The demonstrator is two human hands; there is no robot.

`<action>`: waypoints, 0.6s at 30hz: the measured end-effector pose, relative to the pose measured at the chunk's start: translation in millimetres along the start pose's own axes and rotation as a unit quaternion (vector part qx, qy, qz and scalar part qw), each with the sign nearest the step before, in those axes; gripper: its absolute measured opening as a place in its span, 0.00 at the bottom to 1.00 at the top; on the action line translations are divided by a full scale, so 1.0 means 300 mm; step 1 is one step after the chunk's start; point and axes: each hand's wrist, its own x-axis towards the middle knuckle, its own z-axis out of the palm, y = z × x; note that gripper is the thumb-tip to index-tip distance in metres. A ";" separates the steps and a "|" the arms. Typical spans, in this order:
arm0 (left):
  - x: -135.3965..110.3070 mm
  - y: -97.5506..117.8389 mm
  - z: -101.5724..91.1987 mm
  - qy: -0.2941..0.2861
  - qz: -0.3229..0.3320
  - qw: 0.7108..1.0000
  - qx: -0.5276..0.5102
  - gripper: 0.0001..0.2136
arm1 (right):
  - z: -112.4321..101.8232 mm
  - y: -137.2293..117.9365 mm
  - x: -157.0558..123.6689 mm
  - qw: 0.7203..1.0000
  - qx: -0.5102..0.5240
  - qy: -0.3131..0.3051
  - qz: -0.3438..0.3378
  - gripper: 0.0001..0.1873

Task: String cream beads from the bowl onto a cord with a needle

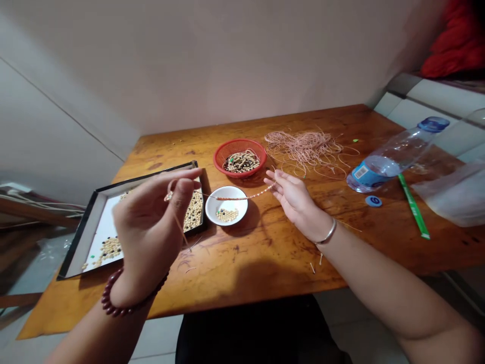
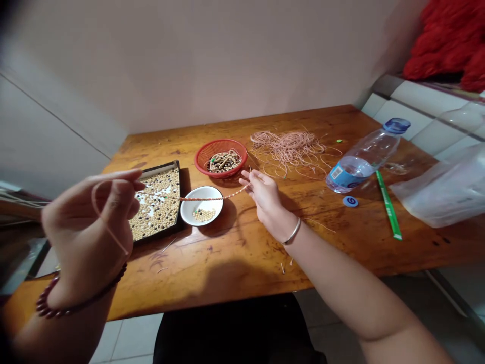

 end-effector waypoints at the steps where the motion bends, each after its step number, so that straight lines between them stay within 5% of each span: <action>1: -0.004 -0.015 0.004 -0.012 -0.003 1.000 0.007 0.07 | 0.001 0.002 0.004 1.000 -0.010 0.005 -0.025 0.03; 5: -0.010 -0.102 0.031 -0.064 -0.018 0.996 0.064 0.06 | 0.006 0.008 0.009 0.980 -0.036 0.017 -0.195 0.05; 9: -0.011 -0.192 0.056 -0.097 -0.031 0.990 0.098 0.08 | 0.013 -0.006 -0.043 0.925 -0.118 0.010 -0.360 0.06; 14: -0.035 -0.280 0.068 -0.120 -0.011 0.983 0.136 0.08 | 0.015 -0.022 -0.119 0.877 -0.191 0.013 -0.441 0.06; 18: -0.064 -0.324 0.067 -0.124 0.097 0.960 0.233 0.06 | 0.009 -0.029 -0.126 0.869 -0.205 0.028 -0.450 0.07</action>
